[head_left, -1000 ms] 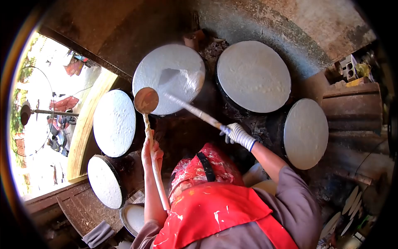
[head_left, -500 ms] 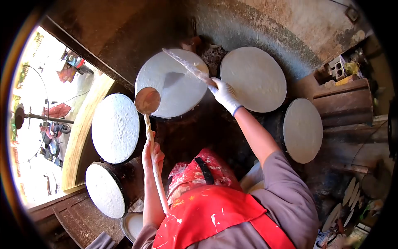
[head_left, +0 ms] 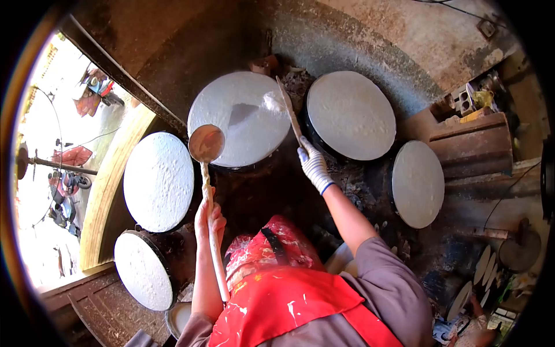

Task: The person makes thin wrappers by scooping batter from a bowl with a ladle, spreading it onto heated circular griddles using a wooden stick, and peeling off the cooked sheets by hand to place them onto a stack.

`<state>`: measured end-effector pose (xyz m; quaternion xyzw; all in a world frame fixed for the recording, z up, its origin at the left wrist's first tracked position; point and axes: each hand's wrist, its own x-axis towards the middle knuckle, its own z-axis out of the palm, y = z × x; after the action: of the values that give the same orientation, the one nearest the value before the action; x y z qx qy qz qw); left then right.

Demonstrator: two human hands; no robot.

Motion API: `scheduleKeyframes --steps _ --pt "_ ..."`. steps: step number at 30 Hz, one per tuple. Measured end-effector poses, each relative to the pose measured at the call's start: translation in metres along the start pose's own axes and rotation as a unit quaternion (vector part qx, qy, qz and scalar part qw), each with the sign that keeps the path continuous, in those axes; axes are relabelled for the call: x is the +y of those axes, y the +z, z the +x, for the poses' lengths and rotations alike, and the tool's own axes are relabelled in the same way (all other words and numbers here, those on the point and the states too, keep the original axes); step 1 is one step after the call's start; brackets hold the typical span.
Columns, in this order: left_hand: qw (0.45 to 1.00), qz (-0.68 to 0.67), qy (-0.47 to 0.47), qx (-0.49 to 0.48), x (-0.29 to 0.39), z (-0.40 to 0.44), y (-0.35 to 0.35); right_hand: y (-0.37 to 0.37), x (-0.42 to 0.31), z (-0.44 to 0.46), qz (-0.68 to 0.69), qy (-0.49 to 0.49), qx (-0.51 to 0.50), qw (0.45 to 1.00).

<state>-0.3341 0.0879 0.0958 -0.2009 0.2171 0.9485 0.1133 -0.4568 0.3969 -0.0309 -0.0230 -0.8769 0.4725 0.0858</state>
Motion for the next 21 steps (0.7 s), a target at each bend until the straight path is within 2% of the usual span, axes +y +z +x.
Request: scheduleKeyframes --steps 2,3,5,6,7,9,11,13,14,17,20,21 --pt "1.0 0.0 -0.001 0.01 0.0 0.001 -0.001 0.024 -0.009 0.001 0.088 -0.064 0.017 0.994" --pt "1.0 0.004 -0.003 0.019 0.0 0.0 -0.001 0.03 -0.028 0.003 0.137 -0.018 -0.035 0.99" --pt "1.0 0.01 -0.008 0.024 -0.001 -0.001 0.0 0.036 -0.049 0.006 0.124 -0.021 -0.106 0.986" --pt "0.999 0.014 -0.009 0.027 0.0 -0.001 0.002 0.039 -0.046 0.009 0.137 -0.033 -0.11 0.984" --pt "1.0 0.015 -0.008 0.026 0.002 -0.003 0.004 0.035 -0.04 0.013 0.135 -0.088 -0.065 0.985" --pt "1.0 0.007 0.006 0.017 0.002 -0.007 0.006 0.018 -0.03 0.018 0.126 -0.021 0.022 0.992" --pt "1.0 -0.018 0.012 0.008 0.004 -0.007 -0.001 0.025 -0.017 0.022 0.095 0.007 0.02 0.995" --pt "1.0 -0.017 0.014 0.005 0.005 -0.01 -0.006 0.041 -0.032 0.024 0.115 -0.061 -0.047 0.99" --pt "0.999 -0.032 0.015 0.014 0.004 -0.009 -0.008 0.05 -0.042 0.027 0.107 -0.036 -0.076 0.991" --pt "0.999 -0.049 0.01 0.009 0.004 -0.01 -0.003 0.038 -0.074 0.021 -0.013 -0.051 -0.179 0.982" --pt "0.999 -0.047 0.016 0.012 0.005 -0.01 -0.006 0.003 -0.044 0.005 0.052 -0.067 -0.027 0.996" --pt "0.999 -0.048 0.023 0.01 0.004 -0.01 -0.007 -0.001 -0.014 0.001 0.003 -0.065 0.03 0.997"
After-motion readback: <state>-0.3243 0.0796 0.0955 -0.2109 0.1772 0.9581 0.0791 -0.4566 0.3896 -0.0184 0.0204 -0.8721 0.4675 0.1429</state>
